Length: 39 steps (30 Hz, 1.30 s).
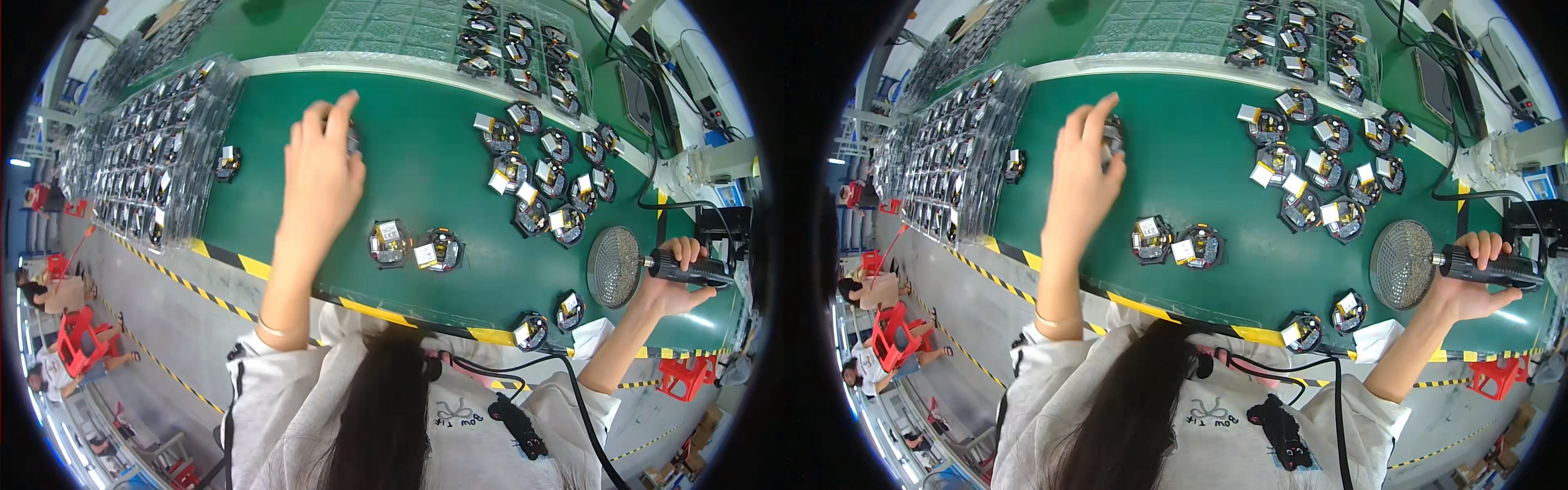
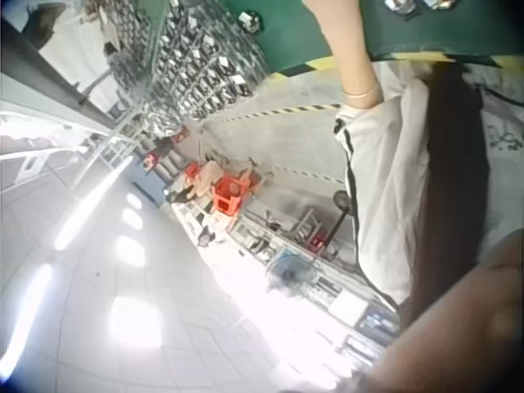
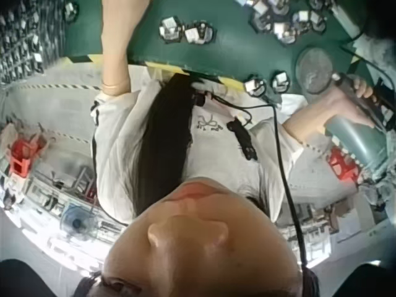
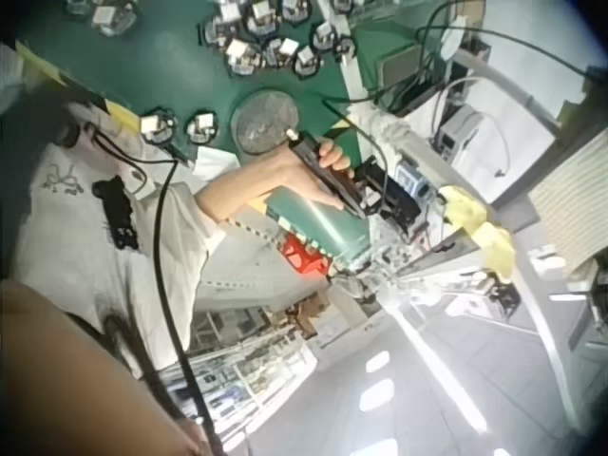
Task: Assembling electronic devices using a hot air rework tool to secure components.
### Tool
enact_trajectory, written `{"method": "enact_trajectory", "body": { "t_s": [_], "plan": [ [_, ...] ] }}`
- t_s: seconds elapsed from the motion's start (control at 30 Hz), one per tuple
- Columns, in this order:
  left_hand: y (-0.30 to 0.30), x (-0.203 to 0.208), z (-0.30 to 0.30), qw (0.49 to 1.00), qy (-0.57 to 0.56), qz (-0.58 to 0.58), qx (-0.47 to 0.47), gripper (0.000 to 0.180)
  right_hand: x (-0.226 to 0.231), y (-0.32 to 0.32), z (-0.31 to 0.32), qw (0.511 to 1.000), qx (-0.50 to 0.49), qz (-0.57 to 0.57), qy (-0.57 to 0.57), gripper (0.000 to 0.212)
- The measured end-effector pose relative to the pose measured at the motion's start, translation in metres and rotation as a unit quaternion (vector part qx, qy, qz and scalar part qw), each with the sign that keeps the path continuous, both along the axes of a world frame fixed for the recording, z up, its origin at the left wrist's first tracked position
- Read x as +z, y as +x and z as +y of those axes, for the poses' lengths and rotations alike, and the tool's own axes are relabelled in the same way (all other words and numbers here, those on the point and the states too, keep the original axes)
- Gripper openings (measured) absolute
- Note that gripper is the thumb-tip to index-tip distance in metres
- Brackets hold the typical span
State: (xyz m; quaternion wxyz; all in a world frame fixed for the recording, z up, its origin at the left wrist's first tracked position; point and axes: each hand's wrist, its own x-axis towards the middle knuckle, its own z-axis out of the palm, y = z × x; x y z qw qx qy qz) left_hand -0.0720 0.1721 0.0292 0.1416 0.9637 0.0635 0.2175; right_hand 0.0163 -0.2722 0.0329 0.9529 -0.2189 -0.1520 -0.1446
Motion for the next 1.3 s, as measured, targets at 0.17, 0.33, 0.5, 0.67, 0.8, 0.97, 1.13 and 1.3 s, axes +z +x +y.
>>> {"method": "enact_trajectory", "body": {
  "t_s": [0.17,0.33,0.5,0.67,0.8,0.97,1.13,1.3],
  "plan": [
    [0.006,-0.022,0.03,0.993,0.104,0.051,0.015,0.046,0.011,-0.006,0.006,1.0,0.019,-0.005,0.01,0.064],
    [0.0,-0.018,0.056,0.997,0.061,0.039,0.0,0.035,0.011,-0.007,0.006,1.0,0.015,0.01,0.013,0.061],
    [-0.032,-0.002,0.107,0.988,0.127,0.083,-0.023,0.043,0.018,-0.012,0.01,0.998,0.051,0.01,0.039,0.054],
    [-0.055,-0.01,0.141,0.969,0.208,0.131,0.041,0.054,0.011,-0.01,0.023,0.999,-0.012,0.043,0.029,0.062],
    [-0.064,-0.009,0.149,0.965,0.214,0.153,0.021,0.052,0.018,-0.013,0.022,0.997,-0.055,0.048,0.034,0.062],
    [-0.077,0.013,0.138,0.969,0.127,0.204,-0.059,0.046,0.024,-0.013,0.033,0.99,-0.122,0.076,0.007,0.06],
    [-0.088,0.018,0.147,0.964,0.125,0.206,-0.108,0.044,0.012,-0.009,0.017,0.998,-0.038,0.011,0.039,0.061],
    [-0.067,0.035,0.054,0.981,0.079,0.077,-0.161,0.051,0.006,-0.005,0.013,0.999,-0.016,-0.002,0.035,0.062]
  ]
}}
